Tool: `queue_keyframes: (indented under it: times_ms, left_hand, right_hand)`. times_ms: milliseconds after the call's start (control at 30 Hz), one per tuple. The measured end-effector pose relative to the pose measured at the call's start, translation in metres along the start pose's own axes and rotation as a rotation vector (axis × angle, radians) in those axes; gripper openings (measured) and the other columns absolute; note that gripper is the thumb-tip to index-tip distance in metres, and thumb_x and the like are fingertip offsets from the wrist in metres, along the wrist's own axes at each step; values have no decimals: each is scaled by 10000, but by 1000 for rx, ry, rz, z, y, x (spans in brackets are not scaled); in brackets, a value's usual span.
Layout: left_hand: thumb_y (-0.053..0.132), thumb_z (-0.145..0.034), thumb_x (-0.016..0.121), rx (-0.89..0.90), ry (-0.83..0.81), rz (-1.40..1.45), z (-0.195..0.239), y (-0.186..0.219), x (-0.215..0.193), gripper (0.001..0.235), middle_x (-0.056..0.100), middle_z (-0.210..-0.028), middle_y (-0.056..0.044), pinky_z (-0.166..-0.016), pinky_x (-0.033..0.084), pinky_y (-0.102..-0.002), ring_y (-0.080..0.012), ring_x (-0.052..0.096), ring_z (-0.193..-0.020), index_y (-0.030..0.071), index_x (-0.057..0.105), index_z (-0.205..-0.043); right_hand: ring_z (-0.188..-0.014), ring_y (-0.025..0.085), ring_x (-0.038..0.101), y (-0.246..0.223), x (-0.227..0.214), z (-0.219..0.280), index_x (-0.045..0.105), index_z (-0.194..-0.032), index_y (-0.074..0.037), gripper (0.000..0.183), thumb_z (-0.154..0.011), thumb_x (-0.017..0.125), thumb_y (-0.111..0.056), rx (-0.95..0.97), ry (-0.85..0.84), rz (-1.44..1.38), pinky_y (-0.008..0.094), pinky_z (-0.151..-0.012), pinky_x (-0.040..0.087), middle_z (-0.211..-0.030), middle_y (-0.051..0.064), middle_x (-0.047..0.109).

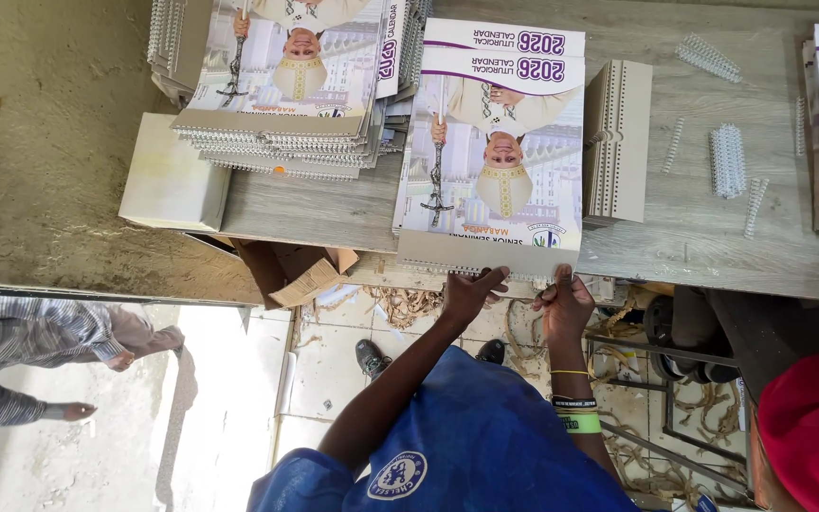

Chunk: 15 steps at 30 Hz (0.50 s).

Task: Assembling and aligning printed calendar pages and covers for binding

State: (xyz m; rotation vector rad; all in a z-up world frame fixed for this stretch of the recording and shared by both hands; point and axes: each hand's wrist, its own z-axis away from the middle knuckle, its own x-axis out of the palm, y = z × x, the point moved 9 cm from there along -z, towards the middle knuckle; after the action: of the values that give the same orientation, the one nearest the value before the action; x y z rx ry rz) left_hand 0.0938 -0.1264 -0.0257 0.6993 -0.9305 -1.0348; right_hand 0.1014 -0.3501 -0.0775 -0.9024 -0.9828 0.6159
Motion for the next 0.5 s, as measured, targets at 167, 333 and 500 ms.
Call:
queue_keyframes:
  times_ms: [167,333,500]
  left_hand:
    - [317,-876,930,23,20,-21,0,-1,-6,295,809,-864,-157,-603,665,-297,-222,798,-701,51,810,-919]
    - [328,-911,905,46,-12,-22,-10,-13,-6,308,815,-891,-148,-604,651,-279,-195,788,-706,39,808,-953]
    - [194,-828,962,77,-6,4,-27,-33,-11,296,761,-805,-125,-643,650,-277,-200,790,-729,11,734,-870]
  right_hand:
    - [-545,247,677,10,-9,-7,614,-945,-147,311,-1104,754,-375,66,-58,-63,331,-515,548,-640,98,638]
    - [-627,264,692,18,-17,-12,627,-1041,-108,193,-1133,725,-246,-10,-158,5,346,-601,532,-700,137,653]
    - [-587,276,716,6,-12,-12,663,-1023,-73,248,-1147,713,-282,-60,-142,94,335,-547,574,-695,174,676]
